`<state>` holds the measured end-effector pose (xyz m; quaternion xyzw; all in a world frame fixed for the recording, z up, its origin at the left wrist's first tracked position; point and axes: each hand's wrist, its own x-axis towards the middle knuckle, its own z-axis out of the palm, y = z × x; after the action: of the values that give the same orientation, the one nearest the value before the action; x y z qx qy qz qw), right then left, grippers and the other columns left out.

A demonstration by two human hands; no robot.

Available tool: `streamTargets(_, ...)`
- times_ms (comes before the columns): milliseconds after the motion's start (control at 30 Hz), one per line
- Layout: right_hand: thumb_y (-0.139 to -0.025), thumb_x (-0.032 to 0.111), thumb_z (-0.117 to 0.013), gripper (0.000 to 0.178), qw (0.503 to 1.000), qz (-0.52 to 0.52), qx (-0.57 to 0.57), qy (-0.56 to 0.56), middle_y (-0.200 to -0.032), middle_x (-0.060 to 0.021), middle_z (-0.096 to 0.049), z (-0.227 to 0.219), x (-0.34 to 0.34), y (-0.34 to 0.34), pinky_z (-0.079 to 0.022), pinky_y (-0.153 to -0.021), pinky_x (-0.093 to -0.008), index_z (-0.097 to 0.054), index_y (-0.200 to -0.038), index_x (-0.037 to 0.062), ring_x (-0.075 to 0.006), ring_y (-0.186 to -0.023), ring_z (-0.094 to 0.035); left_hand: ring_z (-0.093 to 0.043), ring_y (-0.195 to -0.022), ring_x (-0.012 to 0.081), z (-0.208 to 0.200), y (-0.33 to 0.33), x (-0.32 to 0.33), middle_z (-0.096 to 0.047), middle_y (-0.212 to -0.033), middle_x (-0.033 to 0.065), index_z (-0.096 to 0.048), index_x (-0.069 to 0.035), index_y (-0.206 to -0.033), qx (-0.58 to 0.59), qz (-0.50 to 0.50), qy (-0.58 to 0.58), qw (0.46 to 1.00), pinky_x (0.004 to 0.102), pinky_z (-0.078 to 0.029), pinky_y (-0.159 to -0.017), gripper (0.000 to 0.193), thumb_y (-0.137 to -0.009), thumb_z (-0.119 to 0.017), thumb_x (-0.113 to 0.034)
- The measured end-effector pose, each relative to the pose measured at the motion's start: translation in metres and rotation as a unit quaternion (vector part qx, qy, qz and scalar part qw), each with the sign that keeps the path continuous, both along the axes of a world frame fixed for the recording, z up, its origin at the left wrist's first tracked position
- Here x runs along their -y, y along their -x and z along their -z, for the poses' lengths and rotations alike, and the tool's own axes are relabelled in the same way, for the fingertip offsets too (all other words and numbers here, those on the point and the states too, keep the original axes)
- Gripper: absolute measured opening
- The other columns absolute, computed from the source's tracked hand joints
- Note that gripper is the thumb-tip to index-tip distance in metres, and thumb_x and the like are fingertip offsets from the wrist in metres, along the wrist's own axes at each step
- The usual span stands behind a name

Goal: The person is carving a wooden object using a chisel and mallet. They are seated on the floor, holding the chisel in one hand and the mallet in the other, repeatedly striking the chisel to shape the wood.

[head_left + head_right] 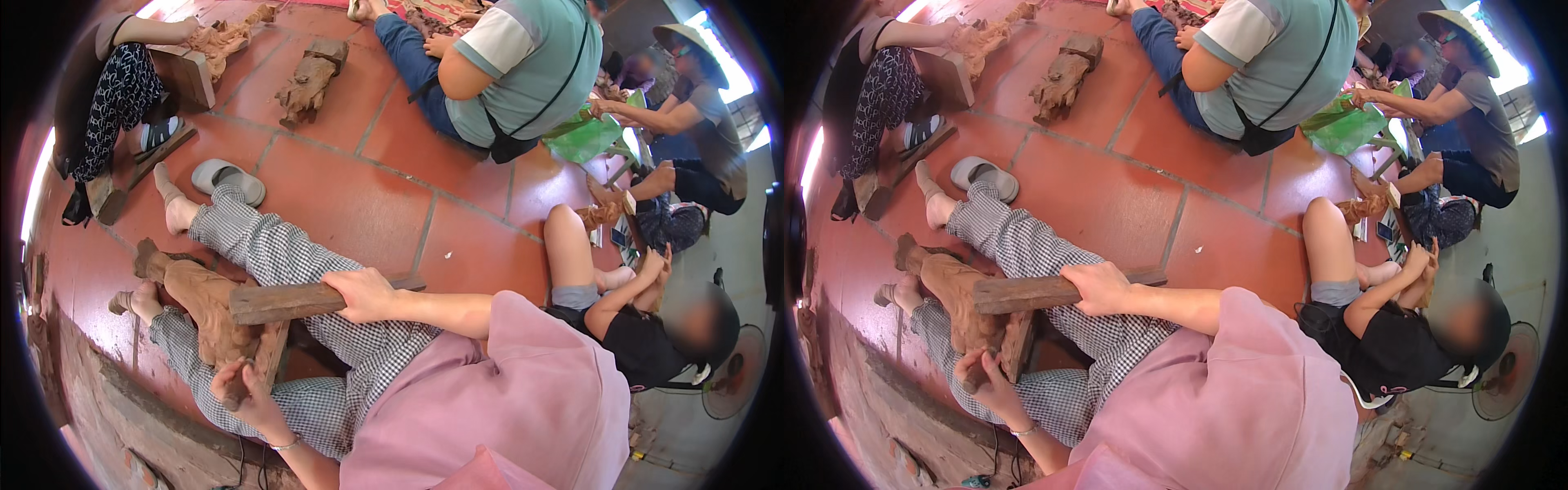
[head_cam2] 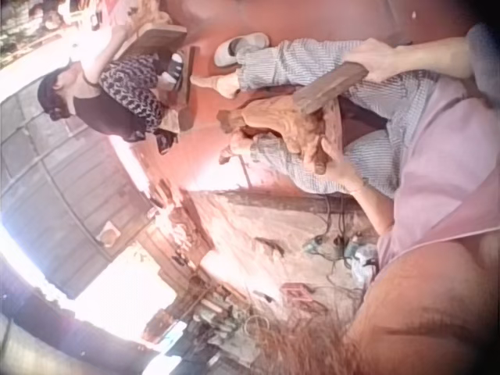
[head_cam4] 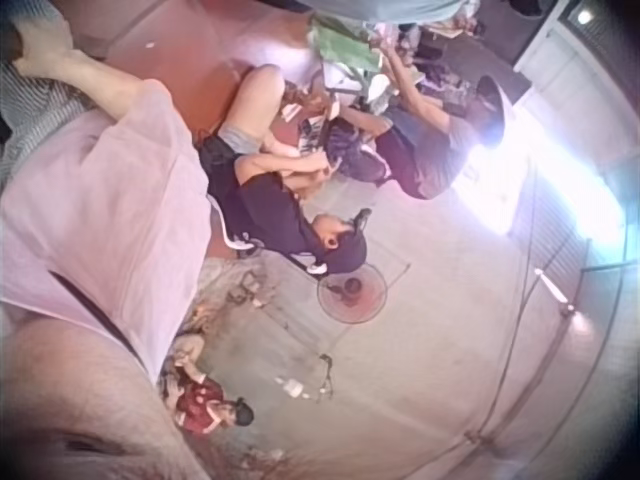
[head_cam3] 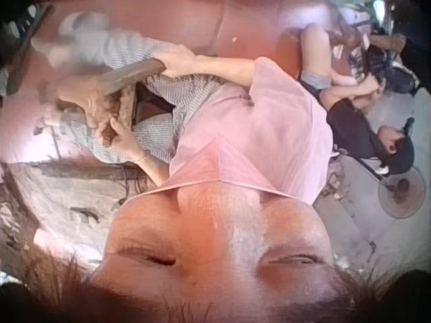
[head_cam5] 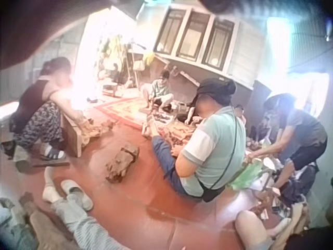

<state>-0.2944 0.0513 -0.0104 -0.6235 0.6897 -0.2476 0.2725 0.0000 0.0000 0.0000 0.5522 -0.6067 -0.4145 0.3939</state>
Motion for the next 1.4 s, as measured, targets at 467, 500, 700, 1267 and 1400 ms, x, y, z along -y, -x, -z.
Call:
streamTargets(467, -0.060, 0.012, -0.073, 0.039, 0.970, -0.041, -0.044, 0.237, -0.080, -0.0081, -0.059, 0.016, 0.005, -0.009, -0.051, -0.066, -0.0421, -0.059, -0.096, 0.0076, -0.0312, -0.075, -0.063, -0.059, -0.090, 0.0062, 0.083, -0.094, 0.021, -0.061, -0.102, -0.0006, -0.057, -0.004, -0.118, -0.612, -0.106, -0.071, 0.781, 0.0199, -0.053, -0.084, 0.028, -0.102, -0.056, -0.027)
streamTargets(500, -0.060, 0.012, -0.074, 0.039, 0.969, -0.044, -0.042, 0.238, -0.080, -0.0081, -0.059, 0.017, 0.005, -0.009, -0.051, -0.066, -0.0421, -0.059, -0.096, 0.0077, -0.0312, -0.075, -0.063, -0.059, -0.090, 0.0063, 0.081, -0.090, 0.021, -0.061, -0.102, -0.0006, -0.057, -0.003, -0.118, -0.583, -0.140, -0.069, 0.797, 0.0198, -0.052, -0.085, 0.028, -0.102, -0.056, -0.026)
streamTargets(700, -0.061, 0.012, -0.074, 0.040, 0.970, -0.036, -0.034, 0.237, -0.082, -0.0082, -0.061, 0.016, 0.001, -0.003, -0.052, -0.067, -0.0420, -0.059, -0.097, 0.0080, -0.0313, -0.077, -0.064, -0.060, -0.092, 0.0084, 0.086, -0.080, 0.024, -0.062, -0.105, -0.0003, -0.059, -0.004, -0.116, -0.569, -0.159, -0.065, 0.804, 0.0214, -0.050, -0.086, 0.029, -0.101, -0.057, -0.029)
streamTargets(1267, -0.062, 0.011, -0.074, 0.040, 0.962, -0.034, -0.038, 0.267, -0.084, -0.0094, -0.063, 0.018, 0.005, -0.013, -0.052, -0.068, -0.0421, -0.059, -0.099, 0.0071, -0.0320, -0.077, -0.065, -0.056, -0.088, 0.0078, 0.083, -0.085, 0.026, -0.058, -0.096, -0.0004, -0.056, -0.004, -0.115, -0.532, -0.173, -0.073, 0.825, 0.0200, -0.046, -0.082, 0.034, -0.099, -0.060, -0.034)
streamTargets(1400, -0.061, 0.011, -0.074, 0.042, 0.967, -0.026, -0.042, 0.250, -0.085, -0.0090, -0.063, 0.021, -0.002, -0.008, -0.052, -0.068, -0.0419, -0.059, -0.100, 0.0073, -0.0316, -0.078, -0.065, -0.054, -0.086, 0.0085, 0.075, -0.071, 0.024, -0.056, -0.094, -0.0010, -0.055, -0.005, -0.115, -0.531, -0.176, -0.085, 0.824, 0.0203, -0.046, -0.081, 0.034, -0.099, -0.060, -0.034)
